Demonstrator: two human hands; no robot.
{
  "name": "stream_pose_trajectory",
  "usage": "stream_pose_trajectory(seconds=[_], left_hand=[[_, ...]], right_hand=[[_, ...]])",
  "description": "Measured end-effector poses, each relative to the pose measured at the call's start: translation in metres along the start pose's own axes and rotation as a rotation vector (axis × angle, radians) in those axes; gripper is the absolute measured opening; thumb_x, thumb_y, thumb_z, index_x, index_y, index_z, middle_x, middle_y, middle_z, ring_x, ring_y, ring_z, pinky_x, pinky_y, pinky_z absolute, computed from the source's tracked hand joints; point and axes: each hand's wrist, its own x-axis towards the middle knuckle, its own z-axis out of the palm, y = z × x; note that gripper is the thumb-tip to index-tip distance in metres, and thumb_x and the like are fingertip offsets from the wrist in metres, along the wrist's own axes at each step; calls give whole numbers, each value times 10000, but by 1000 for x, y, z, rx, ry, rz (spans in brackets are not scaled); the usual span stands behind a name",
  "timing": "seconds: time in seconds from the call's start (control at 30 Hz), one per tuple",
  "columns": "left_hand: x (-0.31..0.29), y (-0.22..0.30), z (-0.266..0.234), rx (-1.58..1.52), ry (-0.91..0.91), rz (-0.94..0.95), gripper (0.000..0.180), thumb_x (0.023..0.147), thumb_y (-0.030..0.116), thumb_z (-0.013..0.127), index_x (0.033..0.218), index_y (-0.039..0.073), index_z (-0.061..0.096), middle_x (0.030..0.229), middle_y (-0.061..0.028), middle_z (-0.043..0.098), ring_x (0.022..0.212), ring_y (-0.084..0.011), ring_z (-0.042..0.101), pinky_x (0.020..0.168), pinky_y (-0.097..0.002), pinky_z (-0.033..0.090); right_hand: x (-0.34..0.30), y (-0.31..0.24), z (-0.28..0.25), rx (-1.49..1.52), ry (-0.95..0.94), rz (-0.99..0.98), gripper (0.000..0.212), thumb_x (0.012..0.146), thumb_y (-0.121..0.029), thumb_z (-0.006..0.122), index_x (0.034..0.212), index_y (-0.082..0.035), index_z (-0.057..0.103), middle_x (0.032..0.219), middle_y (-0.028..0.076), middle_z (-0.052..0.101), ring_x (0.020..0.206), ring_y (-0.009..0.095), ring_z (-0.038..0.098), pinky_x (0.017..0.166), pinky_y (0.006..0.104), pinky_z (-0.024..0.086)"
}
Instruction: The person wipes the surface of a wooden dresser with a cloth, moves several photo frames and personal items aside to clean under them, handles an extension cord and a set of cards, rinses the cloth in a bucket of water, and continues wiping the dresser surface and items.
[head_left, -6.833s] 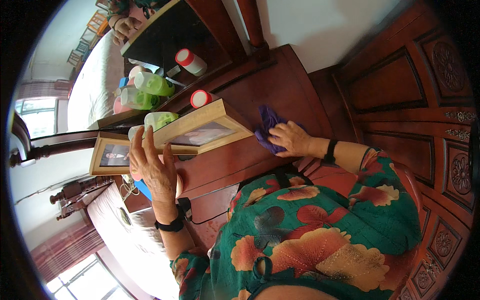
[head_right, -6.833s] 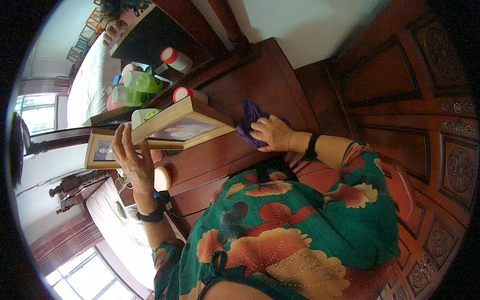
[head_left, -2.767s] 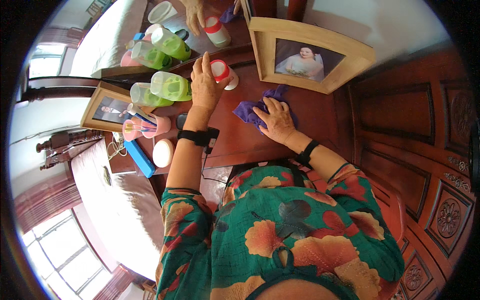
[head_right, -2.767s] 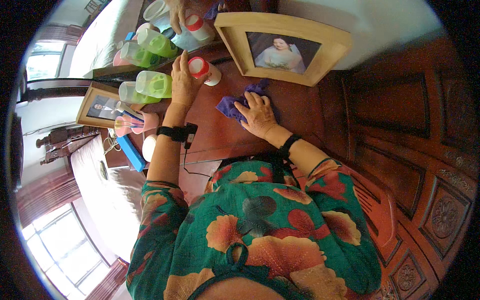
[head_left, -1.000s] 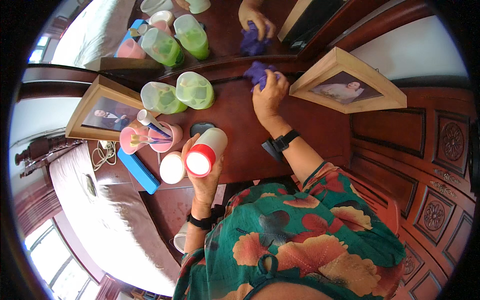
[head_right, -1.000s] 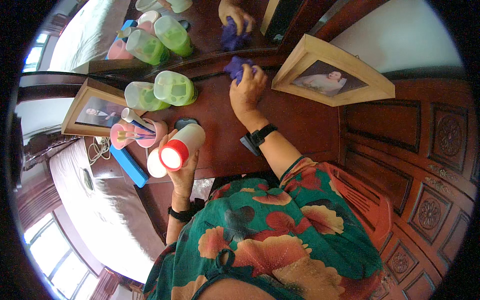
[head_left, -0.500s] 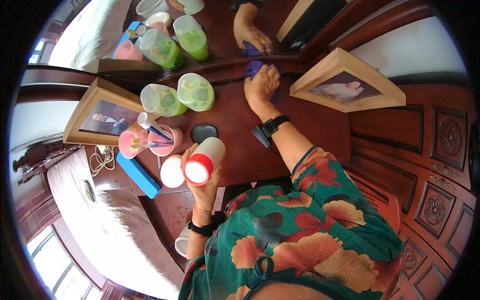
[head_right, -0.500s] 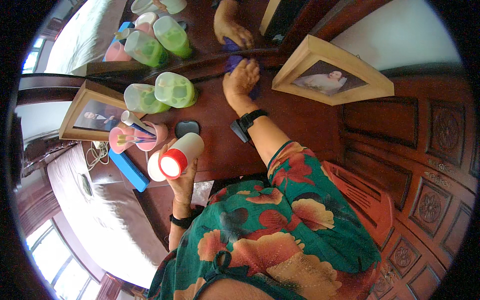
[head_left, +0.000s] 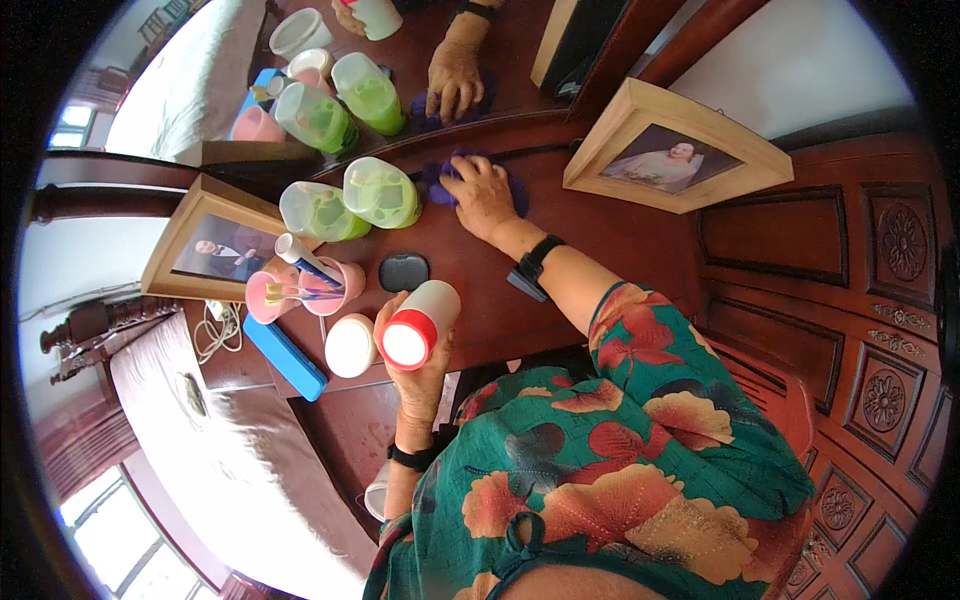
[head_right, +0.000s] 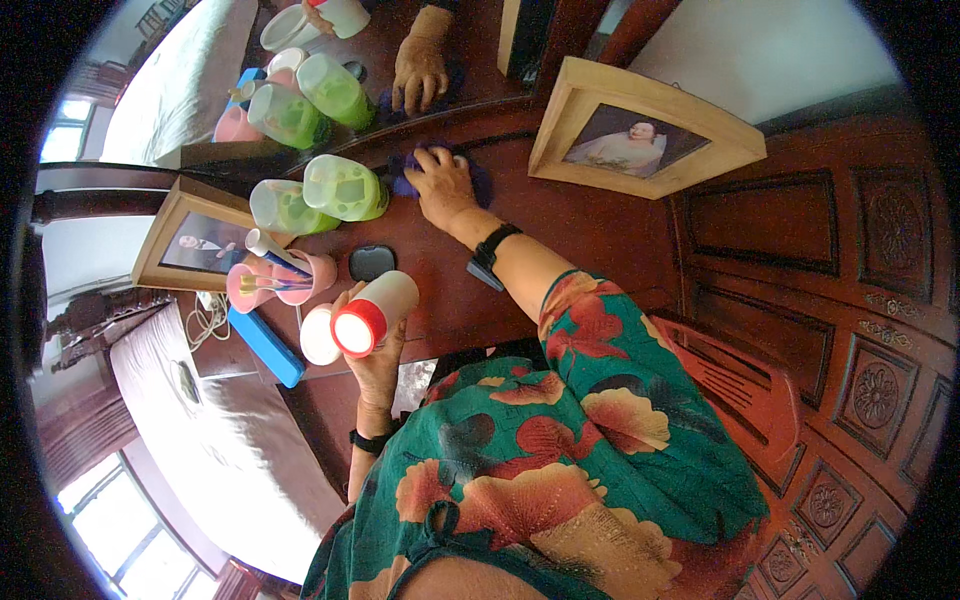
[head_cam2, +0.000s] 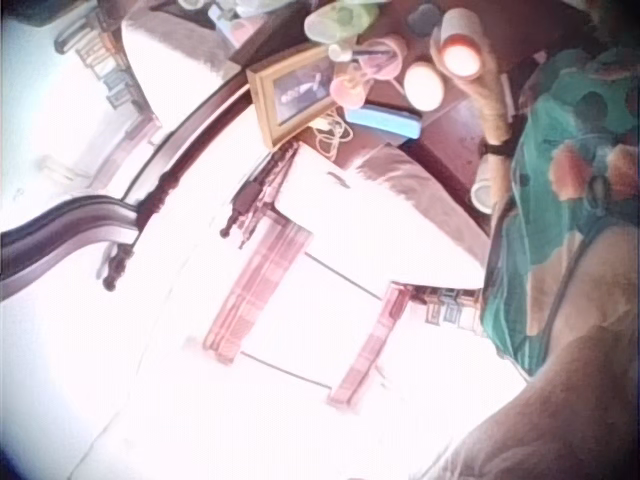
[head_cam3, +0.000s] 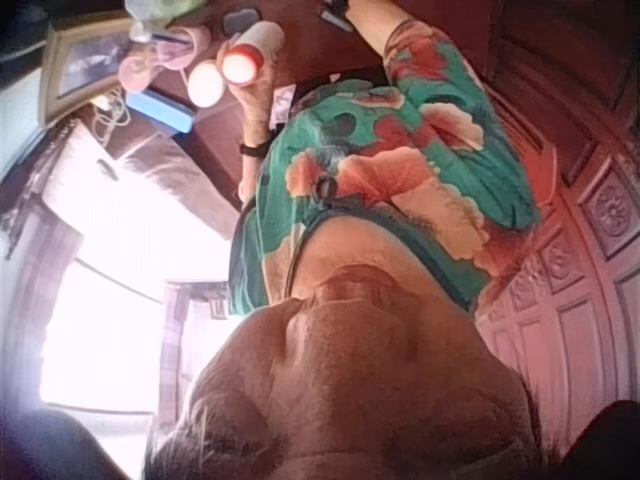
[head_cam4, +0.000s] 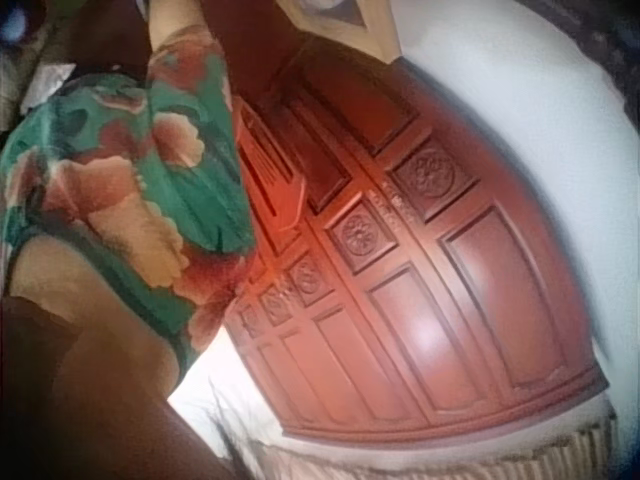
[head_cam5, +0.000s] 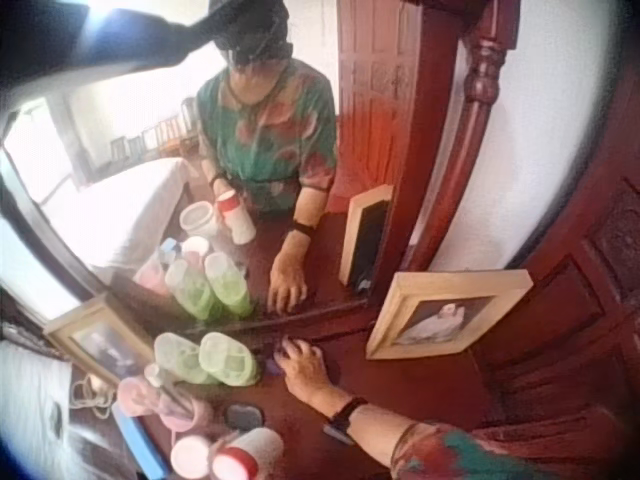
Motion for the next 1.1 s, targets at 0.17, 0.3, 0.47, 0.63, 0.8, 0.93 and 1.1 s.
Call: stream_pose_trajectory(seconds=[0.17,0.3,0.47,0.63,0.8,0.93,1.1], left_hand=[[-2,7,11,-111,18,-53,792,738,81,808,1369,29,331,1341,-155,489,1201,-271,504,1035,-407,421],[2,17,22,-119,7,-37,786,739,40,801,1370,28,333,1346,-154,485,1206,-262,504,1034,-403,426],[4,23,36,-169,-16,-78,792,743,48,807,1377,31,332,1330,-149,497,1191,-247,516,1020,-394,443],[1,19,49,-103,-34,-67,787,750,57,807,1379,29,336,1306,-138,518,1171,-236,527,1014,-382,446],[-9,24,61,-128,3,-66,742,779,59,781,1388,26,360,1288,-116,530,1177,-230,528,1019,-380,443],[-15,25,69,-150,24,-102,769,743,32,798,1367,12,349,1278,-142,535,1160,-236,534,1012,-380,449],[-22,24,69,-145,42,-72,755,785,57,783,1399,32,344,1298,-114,526,1190,-232,522,1026,-383,440]], right_hand=[[-49,-4,-28,123,-240,-56,387,746,-111,666,1132,-135,682,1268,90,531,1169,299,463,934,469,374],[-96,-5,-60,165,-358,-125,419,730,-122,696,1148,-130,669,1285,94,520,1180,299,459,937,472,373],[-134,13,-88,234,-453,-226,484,726,-233,721,1197,-142,649,1343,101,490,1249,309,430,978,483,349],[-139,59,-129,456,232,16,229,701,-28,648,925,-66,623,1118,131,617,1024,328,580,867,426,437],[-181,162,-153,258,520,844,374,783,-85,648,1112,25,507,1094,170,478,980,292,496,872,427,420],[-165,218,-172,261,378,834,657,799,-177,710,1343,29,403,1314,228,435,1207,374,453,1010,461,393],[-163,271,-163,801,348,889,623,825,-164,687,1369,-30,415,1394,210,411,1224,320,464,1006,413,395]])
